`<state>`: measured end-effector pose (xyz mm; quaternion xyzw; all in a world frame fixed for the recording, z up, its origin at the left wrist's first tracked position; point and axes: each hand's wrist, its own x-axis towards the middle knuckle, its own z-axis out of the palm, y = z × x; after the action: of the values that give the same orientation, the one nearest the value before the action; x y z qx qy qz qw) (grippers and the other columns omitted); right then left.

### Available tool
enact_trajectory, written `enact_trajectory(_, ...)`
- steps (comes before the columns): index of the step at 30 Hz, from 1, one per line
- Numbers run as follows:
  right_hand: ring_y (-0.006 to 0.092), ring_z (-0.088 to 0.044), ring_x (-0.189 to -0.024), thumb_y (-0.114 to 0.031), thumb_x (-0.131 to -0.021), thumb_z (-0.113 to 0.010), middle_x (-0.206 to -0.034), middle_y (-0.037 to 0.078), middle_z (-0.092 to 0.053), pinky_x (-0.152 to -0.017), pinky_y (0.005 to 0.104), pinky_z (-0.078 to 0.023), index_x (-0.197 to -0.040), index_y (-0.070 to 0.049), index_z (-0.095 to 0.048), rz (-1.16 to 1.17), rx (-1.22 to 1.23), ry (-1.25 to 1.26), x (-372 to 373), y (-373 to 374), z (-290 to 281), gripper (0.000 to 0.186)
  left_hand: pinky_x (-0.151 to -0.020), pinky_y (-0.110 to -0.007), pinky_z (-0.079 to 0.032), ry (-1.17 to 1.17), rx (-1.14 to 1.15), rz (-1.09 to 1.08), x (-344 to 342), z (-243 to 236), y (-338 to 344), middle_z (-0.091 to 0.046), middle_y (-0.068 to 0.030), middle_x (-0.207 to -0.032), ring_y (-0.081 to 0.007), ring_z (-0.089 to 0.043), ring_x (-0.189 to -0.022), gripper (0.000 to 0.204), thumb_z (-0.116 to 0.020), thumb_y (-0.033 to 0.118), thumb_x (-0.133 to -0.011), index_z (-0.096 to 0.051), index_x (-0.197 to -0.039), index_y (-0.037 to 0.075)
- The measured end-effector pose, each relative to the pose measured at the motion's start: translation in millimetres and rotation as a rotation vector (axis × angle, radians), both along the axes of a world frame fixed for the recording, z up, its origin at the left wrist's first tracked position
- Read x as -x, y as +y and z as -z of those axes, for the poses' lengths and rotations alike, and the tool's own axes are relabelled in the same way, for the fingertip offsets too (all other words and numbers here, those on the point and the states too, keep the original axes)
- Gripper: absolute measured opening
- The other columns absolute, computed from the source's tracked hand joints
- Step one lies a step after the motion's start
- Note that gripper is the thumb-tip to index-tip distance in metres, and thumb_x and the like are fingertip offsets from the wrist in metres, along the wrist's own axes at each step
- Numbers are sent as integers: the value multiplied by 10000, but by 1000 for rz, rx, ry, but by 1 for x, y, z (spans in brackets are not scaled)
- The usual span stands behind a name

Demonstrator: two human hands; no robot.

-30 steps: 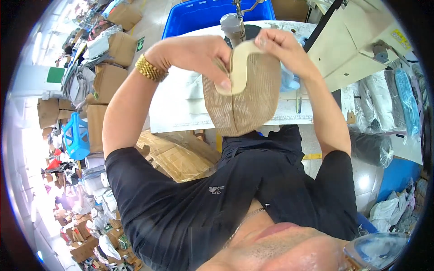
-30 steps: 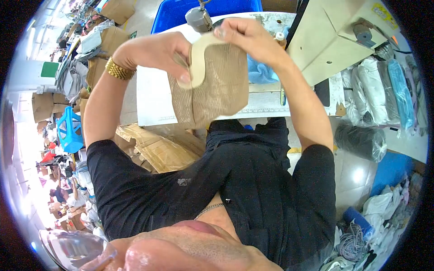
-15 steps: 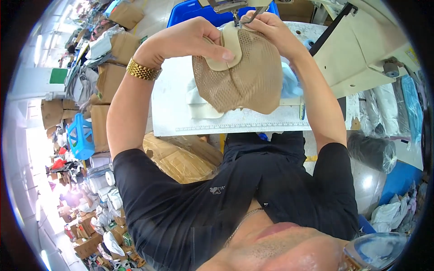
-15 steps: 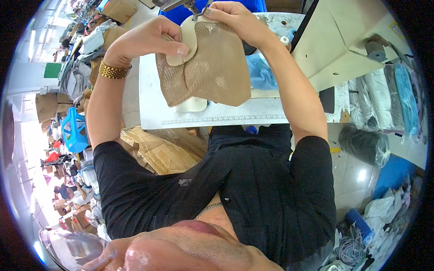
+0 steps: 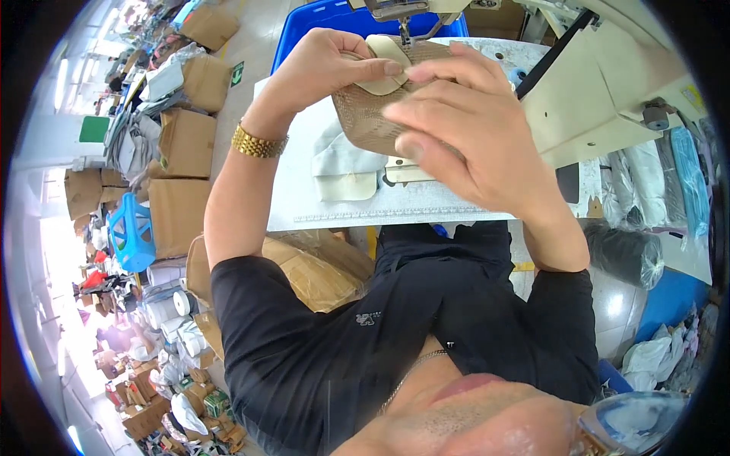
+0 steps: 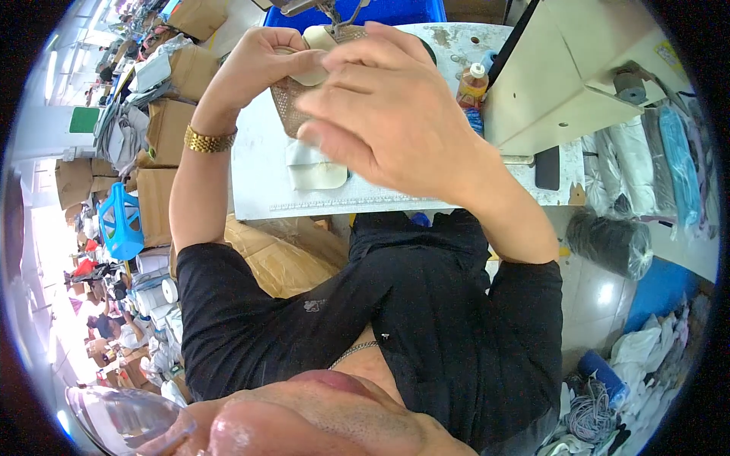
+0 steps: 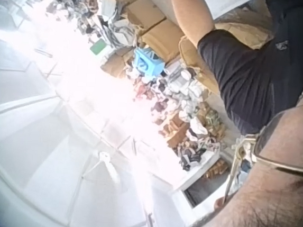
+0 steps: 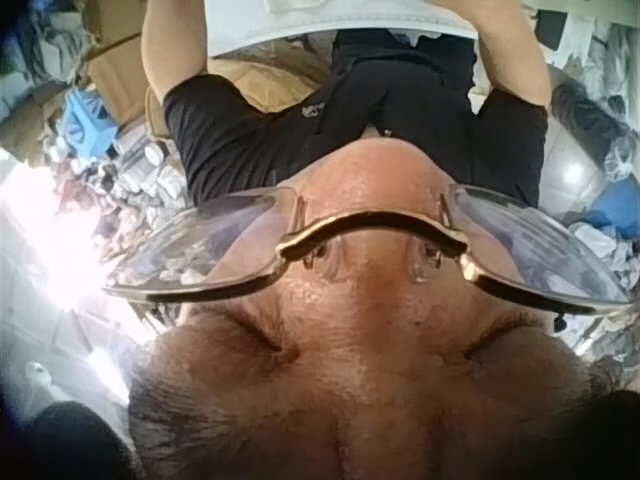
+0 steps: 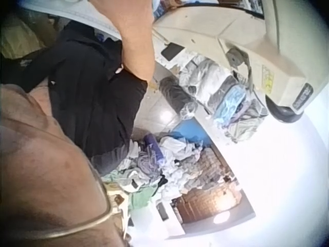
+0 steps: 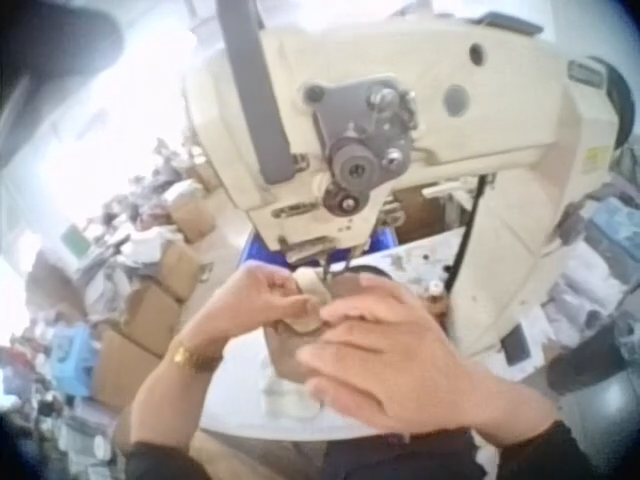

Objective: Sewing mesh and leather components together to form a shoe upper using an industrial sewing machine.

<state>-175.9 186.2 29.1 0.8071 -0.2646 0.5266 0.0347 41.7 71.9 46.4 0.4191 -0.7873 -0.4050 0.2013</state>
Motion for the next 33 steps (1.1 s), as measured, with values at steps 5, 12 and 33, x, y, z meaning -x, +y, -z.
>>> enact_trajectory(5,295,-619,-1058,-202,-839,-747,-1032,95,-706,-964,418,-468,-1005,-76,-743,195,-219,91,30,-23,43,209,-574,-202,-498,122,82,-74,18,13,20,-670,-6,-719,-33,-602,-655,328,-873,314,-805,-718,-770,27)
enact_trajectory(12,313,-621,-1037,-197,-821,-750,-1030,120,-706,-919,418,-486,-1027,-67,-748,153,-224,-146,25,-39,50,244,-576,-227,-525,170,236,-103,14,19,24,-691,-45,-810,-55,-632,-688,383,-850,287,-831,-642,-1013,21)
enact_trajectory(33,279,-594,-1182,-106,-882,-667,-1162,119,-691,-1023,380,-458,-1122,-43,-742,13,-336,101,37,-29,21,259,-602,-243,-579,280,113,-116,28,18,18,-757,-113,-885,-107,-707,-748,298,-767,180,-878,-722,-1126,20)
